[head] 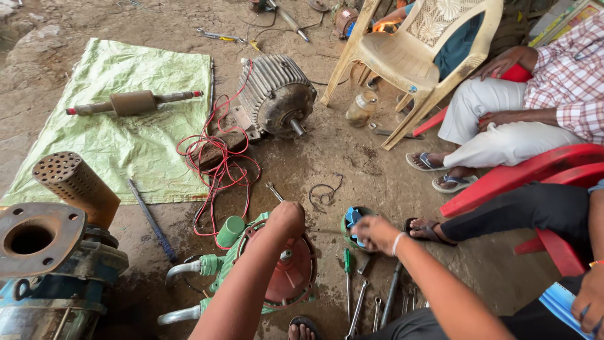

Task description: The person is repairing a green electric motor. They use a wrench to tighten bolts on the motor's red end cap and a hammer to tap the motor casing.

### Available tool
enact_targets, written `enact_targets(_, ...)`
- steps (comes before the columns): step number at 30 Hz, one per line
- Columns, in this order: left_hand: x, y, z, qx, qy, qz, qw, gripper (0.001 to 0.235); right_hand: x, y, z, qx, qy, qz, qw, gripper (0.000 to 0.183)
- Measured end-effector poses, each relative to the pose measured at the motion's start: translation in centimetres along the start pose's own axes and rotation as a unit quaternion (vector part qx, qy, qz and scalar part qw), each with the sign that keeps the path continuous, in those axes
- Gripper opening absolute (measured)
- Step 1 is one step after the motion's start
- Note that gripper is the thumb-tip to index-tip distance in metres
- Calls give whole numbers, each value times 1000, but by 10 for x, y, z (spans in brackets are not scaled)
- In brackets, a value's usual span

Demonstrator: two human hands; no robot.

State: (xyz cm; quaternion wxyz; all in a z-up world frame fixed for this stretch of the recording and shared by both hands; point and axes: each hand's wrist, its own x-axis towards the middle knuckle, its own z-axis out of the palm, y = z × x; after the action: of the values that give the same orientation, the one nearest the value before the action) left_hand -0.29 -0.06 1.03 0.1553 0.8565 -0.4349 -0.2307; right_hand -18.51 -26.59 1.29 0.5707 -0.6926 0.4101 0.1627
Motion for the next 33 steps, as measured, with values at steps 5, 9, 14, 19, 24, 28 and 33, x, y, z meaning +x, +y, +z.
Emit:
enact_targets(5, -21, 11, -19, -53, 3, -70, 996, 31, 94, -34, 20, 234, 125, -104, 959, 30)
enact_targets(9, -35, 20, -21, -15, 20, -124, 992, 34, 141, -85, 74, 155, 157, -167, 961, 17)
enact_targets(14, -60, -24, -67, 13, -44, -263, 964, 67, 118, -157, 199, -156, 89, -392, 902, 43)
enact_targets(19, -117, -147, -168, -28, 24, -308, 951, 29, 1, -162, 263, -516, -176, -438, 715, 39)
enact_targets(24, -118, -142, -168, -84, 154, -267, 947, 31, -110, -185, 206, -375, -461, -355, 722, 32)
enact_targets(28, -78, -67, -125, -55, 169, -78, 981, 28, -167, -192, 139, -199, -482, -423, 741, 25)
enact_targets(33, -57, 28, -59, 61, 20, -42, 997, 24, -208, -145, 71, -147, -98, -470, 865, 12)
